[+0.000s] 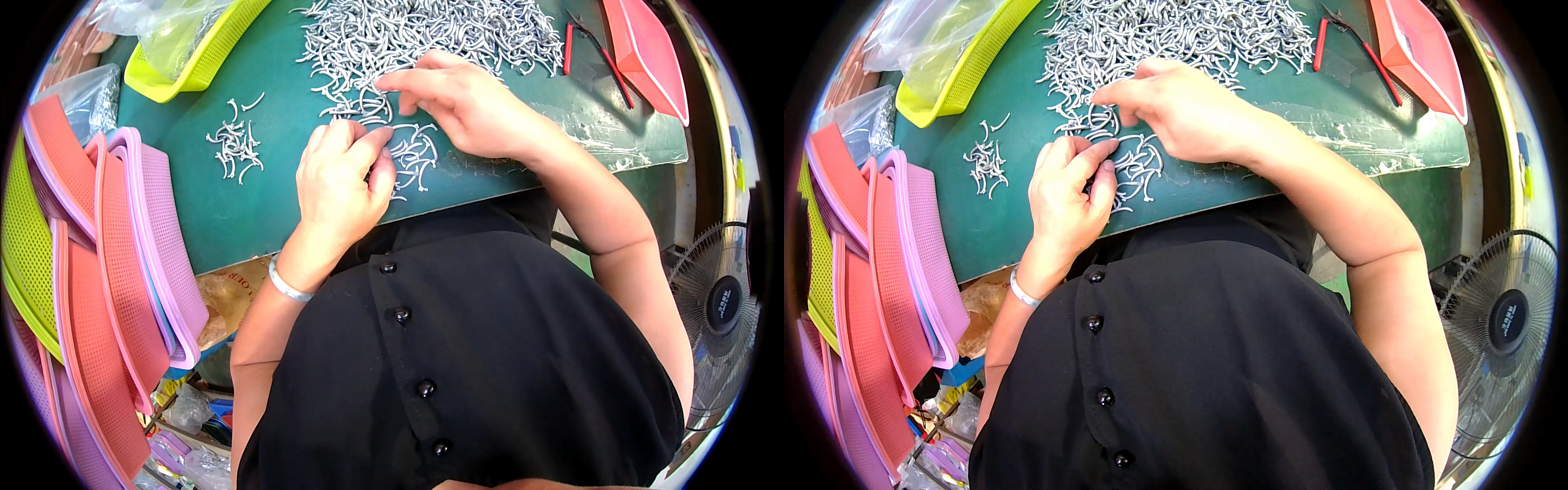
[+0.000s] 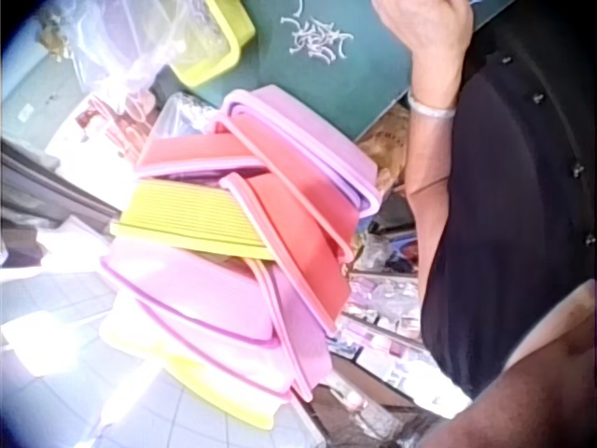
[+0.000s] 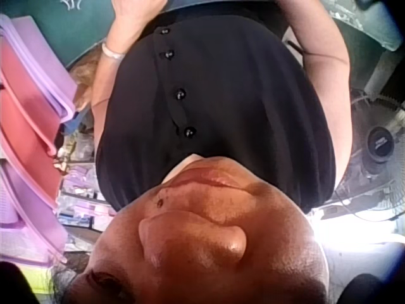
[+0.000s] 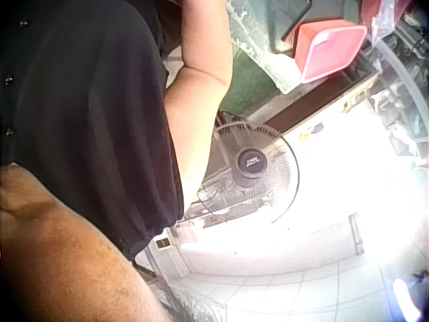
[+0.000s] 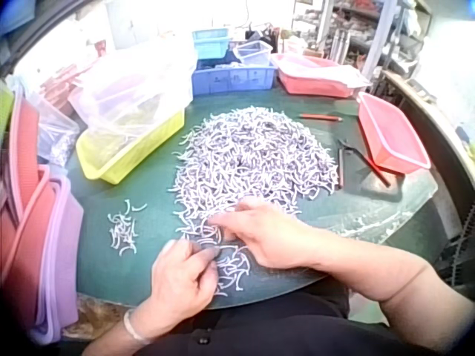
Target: The person sits at a green workbench and sorts small silver metal hooks by hand. They pick up individual hooks from a large pile, inspect them, and place them into a smaller, organized pile on the table. The process is repetitive and involves fine motor manipulation of the small metal pieces.
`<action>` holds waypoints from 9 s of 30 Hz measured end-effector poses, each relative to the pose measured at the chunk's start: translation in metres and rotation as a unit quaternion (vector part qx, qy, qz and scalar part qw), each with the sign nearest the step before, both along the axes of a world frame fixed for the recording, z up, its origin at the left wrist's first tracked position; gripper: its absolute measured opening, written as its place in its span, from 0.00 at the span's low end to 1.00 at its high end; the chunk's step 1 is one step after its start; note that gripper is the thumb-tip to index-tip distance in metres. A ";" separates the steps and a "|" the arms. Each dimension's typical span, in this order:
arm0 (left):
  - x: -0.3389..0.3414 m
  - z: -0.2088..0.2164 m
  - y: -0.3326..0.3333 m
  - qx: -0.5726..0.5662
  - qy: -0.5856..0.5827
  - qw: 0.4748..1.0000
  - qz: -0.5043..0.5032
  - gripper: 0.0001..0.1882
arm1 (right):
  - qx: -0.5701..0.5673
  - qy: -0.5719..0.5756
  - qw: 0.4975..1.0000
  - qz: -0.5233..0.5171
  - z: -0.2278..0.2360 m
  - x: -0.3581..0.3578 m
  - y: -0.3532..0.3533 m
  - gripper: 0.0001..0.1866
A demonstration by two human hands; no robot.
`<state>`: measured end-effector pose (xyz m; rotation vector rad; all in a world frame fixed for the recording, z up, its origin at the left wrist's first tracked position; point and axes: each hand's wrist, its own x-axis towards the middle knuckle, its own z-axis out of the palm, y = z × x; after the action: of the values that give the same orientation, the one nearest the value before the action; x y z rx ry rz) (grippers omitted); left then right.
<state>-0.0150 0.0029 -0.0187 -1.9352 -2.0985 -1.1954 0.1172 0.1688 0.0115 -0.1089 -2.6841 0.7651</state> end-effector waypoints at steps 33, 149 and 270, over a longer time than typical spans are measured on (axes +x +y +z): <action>-0.010 0.001 -0.018 -0.008 -0.102 0.994 0.043 0.10 | 0.059 -0.001 0.998 0.016 -0.007 0.006 -0.012 0.21; -0.024 0.019 0.005 -0.075 0.062 0.994 -0.057 0.04 | -0.035 0.089 0.995 -0.001 -0.010 -0.006 -0.010 0.28; -0.063 0.019 0.013 -0.060 -0.041 0.997 -0.004 0.07 | 0.099 0.040 0.993 -0.047 -0.015 -0.041 -0.024 0.23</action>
<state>-0.0783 0.0160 0.0006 -1.9781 -2.2532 -1.1957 0.0761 0.1453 -0.0034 -0.1508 -2.6411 0.4608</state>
